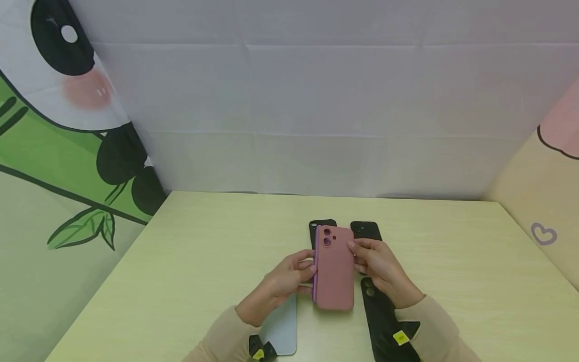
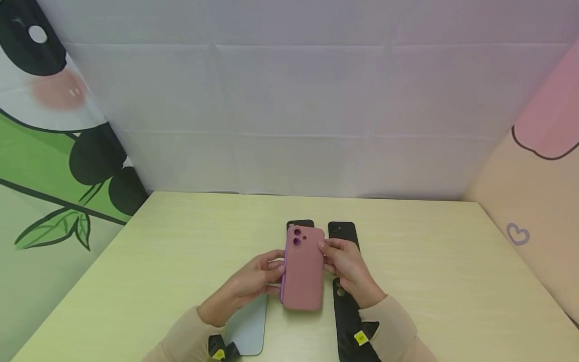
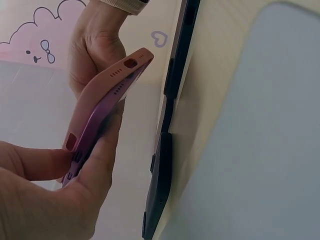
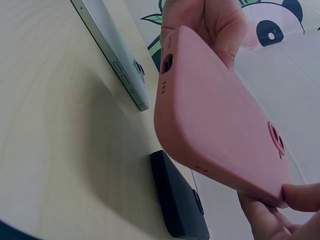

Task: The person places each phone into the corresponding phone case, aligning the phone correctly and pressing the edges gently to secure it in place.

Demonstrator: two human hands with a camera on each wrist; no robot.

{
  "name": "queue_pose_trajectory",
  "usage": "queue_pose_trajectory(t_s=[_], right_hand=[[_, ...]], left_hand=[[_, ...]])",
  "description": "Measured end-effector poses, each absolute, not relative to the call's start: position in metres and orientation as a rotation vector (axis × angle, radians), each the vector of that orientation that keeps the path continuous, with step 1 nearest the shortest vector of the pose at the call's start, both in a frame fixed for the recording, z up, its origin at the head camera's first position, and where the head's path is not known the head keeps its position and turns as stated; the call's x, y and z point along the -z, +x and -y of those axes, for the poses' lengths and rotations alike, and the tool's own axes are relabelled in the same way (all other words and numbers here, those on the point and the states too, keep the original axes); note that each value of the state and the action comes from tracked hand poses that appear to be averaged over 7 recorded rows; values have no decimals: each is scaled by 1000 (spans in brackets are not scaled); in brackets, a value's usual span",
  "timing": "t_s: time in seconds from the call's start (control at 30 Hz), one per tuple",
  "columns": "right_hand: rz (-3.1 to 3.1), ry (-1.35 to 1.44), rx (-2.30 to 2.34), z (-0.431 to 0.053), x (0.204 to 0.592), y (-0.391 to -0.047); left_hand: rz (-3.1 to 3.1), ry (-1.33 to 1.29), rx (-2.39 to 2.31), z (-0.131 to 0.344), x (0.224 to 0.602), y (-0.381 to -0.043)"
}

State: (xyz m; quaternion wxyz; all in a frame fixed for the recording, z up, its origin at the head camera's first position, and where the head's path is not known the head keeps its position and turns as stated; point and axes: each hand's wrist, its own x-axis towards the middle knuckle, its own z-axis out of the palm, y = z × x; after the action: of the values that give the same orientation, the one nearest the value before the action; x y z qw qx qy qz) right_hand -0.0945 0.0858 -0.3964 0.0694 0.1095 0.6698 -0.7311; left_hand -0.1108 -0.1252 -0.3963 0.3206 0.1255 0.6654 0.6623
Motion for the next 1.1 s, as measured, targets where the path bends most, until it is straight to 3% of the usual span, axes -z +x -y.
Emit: queue_pose_trajectory(t_s=[1.1], right_hand=[[-2025,302,2167,-110,394,-120]], left_hand=[[-1805,348,-1744,101,390,-123]])
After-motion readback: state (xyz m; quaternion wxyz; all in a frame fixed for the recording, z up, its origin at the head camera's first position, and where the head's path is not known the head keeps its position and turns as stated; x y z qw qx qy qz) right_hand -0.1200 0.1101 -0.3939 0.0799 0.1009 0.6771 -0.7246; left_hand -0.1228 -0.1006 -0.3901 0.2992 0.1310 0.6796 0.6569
